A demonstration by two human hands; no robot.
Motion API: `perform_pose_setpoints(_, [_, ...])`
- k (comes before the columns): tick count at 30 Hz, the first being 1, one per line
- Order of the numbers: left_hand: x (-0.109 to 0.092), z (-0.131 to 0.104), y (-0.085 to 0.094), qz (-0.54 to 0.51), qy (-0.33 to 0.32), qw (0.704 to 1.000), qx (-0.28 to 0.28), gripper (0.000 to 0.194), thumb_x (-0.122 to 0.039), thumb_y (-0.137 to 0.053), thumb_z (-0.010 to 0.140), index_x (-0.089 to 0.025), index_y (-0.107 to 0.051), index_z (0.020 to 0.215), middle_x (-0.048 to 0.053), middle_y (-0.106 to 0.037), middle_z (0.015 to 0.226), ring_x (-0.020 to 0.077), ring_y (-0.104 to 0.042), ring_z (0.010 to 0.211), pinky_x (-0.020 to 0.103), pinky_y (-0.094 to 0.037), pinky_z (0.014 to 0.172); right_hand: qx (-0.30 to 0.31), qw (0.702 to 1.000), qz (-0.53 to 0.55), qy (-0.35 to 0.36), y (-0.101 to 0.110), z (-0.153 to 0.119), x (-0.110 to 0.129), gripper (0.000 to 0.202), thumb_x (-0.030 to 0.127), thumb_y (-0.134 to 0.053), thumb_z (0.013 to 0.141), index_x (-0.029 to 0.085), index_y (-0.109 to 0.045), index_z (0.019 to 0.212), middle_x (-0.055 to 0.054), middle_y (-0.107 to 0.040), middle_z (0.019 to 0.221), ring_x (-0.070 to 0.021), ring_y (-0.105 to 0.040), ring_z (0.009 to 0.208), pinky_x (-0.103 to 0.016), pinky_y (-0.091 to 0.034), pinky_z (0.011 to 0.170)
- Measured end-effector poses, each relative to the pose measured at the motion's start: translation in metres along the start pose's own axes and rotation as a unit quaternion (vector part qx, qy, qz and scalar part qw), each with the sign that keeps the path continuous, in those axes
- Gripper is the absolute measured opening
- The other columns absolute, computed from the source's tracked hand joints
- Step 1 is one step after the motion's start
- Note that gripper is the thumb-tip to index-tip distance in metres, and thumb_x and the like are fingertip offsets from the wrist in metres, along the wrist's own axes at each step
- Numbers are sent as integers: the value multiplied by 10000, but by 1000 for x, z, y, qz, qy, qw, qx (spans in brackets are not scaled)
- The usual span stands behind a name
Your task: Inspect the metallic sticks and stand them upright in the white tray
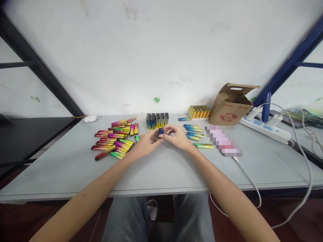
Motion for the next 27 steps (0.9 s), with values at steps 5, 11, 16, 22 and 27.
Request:
perform_pose_setpoints(5, [10, 2, -7, -138, 54, 989, 18, 218, -302, -614, 821, -154, -607, 980, 58, -707, 805, 176, -689, 752, 320, -550, 754, -52, 998, 6, 40, 14, 0, 7, 197, 253, -621, 752, 227, -679, 938, -78, -603, 1224, -222, -562, 1124, -343, -485, 841])
perform_pose_setpoints(11, [19, 3, 6, -272, 127, 953, -48, 103, -252, -561, 814, -160, -520, 792, 81, -706, 770, 167, -686, 694, 315, -549, 686, -213, 971, 104, -6, 70, -2, -22, 167, 105, -414, 539, 203, -550, 553, 3, -572, 563, -131, -532, 580, -268, -420, 571])
perform_pose_setpoints(16, [13, 4, 8, -381, 130, 915, -35, 186, -247, -596, 771, -157, -547, 926, 61, -693, 823, 116, -594, 552, 266, -496, 548, -263, 946, 181, -64, 83, -5, -46, 71, 150, -371, 420, 207, -401, 451, 61, -330, 415, -58, -240, 398, -210, -153, 417])
perform_pose_setpoints(22, [15, 5, -3, -494, 163, 854, 28, 368, -423, -434, 870, -108, -611, 802, 30, -513, 549, 108, -427, 470, 233, -374, 482, -257, 940, 206, -88, 78, -4, -53, 74, 152, -371, 394, 198, -403, 441, 67, -292, 418, -44, -201, 401, -205, -96, 420])
perform_pose_setpoints(27, [12, 2, -10, -518, 195, 830, 60, 481, -501, -321, 923, -150, -527, 667, -19, -351, 543, 111, -398, 476, 227, -366, 481, -255, 944, 190, -90, 78, -5, -56, 83, 150, -374, 399, 197, -416, 453, 60, -308, 428, -50, -213, 410, -210, -106, 421])
Point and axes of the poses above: each hand's wrist, its own z-axis towards the middle knuckle, its own y-axis out of the back of the hand, x = y × z, the point moved 10 cm from there along z, towards the middle knuckle
